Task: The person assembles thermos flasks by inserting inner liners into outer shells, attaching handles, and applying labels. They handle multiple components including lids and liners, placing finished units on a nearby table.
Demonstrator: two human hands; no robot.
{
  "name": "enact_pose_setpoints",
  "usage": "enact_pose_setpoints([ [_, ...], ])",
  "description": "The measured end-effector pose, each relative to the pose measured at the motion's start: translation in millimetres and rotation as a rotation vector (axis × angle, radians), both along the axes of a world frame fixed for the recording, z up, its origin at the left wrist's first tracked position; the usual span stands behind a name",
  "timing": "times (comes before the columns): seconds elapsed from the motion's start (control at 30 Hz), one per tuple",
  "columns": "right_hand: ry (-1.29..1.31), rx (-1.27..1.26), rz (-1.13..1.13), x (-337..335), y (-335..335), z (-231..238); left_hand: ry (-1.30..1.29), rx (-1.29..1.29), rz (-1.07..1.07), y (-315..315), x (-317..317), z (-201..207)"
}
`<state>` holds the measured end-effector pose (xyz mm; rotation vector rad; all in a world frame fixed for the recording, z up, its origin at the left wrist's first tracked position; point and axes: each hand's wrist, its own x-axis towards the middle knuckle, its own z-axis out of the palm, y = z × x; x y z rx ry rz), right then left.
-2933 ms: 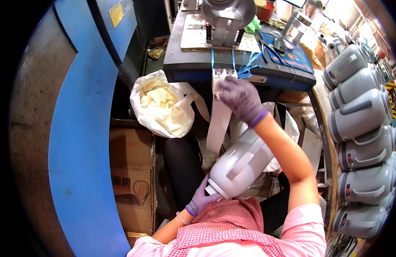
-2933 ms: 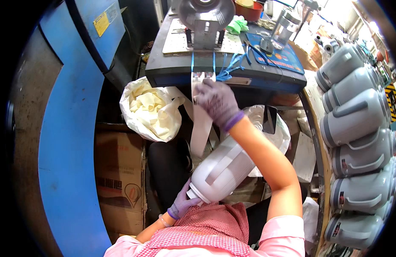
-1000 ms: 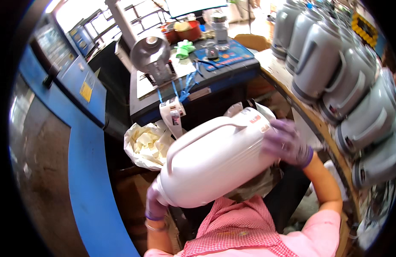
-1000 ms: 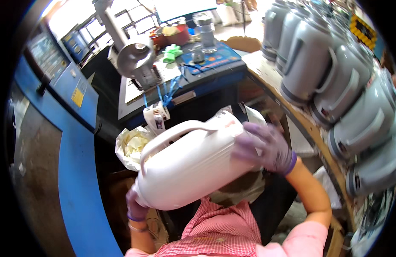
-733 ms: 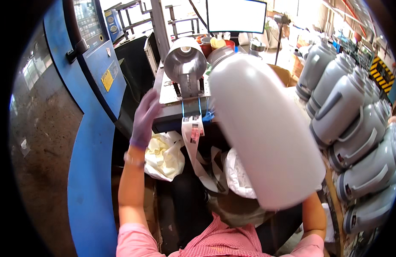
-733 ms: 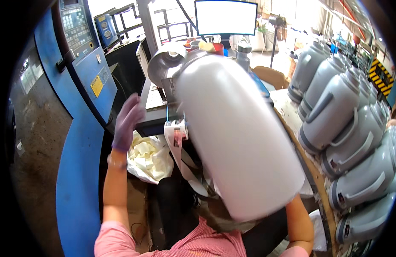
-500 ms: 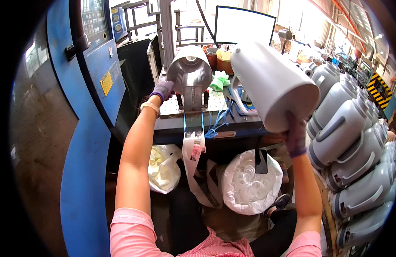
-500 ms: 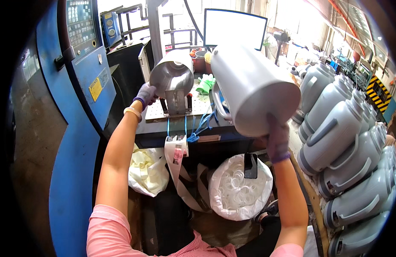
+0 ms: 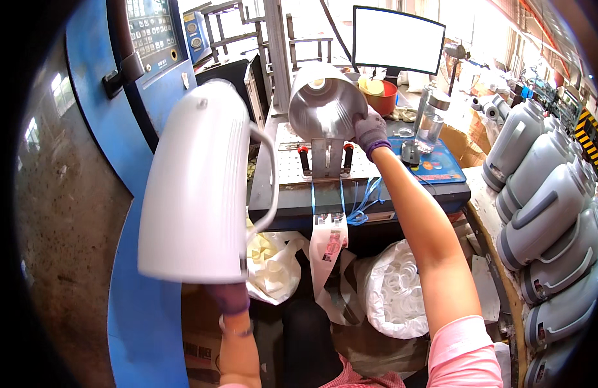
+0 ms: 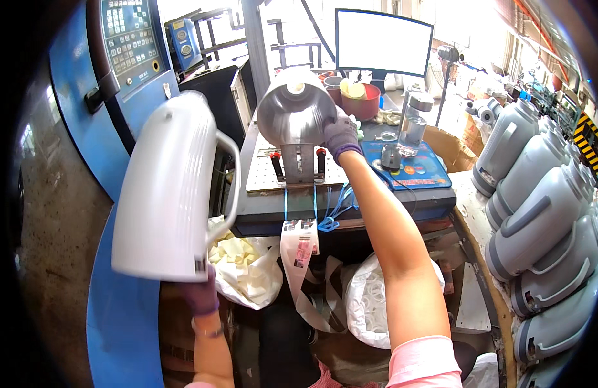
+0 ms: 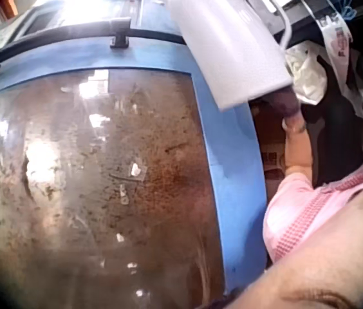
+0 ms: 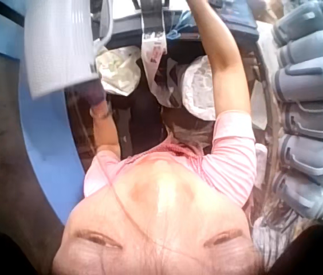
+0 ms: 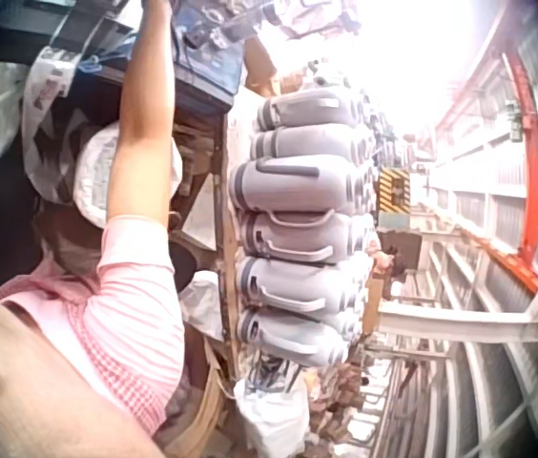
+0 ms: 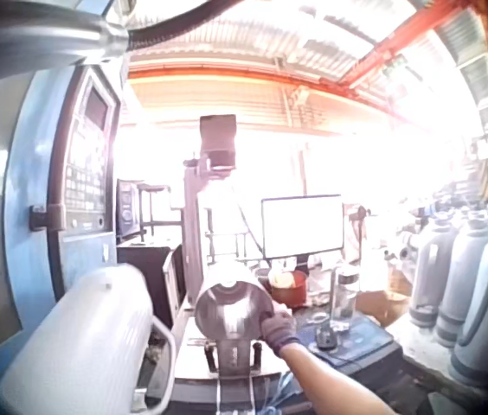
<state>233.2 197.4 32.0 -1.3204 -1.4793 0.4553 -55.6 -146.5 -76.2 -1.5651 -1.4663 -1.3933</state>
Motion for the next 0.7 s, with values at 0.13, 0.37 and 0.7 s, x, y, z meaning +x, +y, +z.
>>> enact_pose_setpoints([
  [0.13,-0.243,-0.058,-0.011,5,-24,5,-1.119,-0.247,-0.543,-105,9,-51],
  [0.37,0.067,0.283,0.357,20,-199,0,-1.138,-0.649,-0.551,-192,19,-82],
  [0.7,0.493,-0.324,0.932,97,-444,-117,-1.036,-0.64,-1.292,-97,47,13],
])
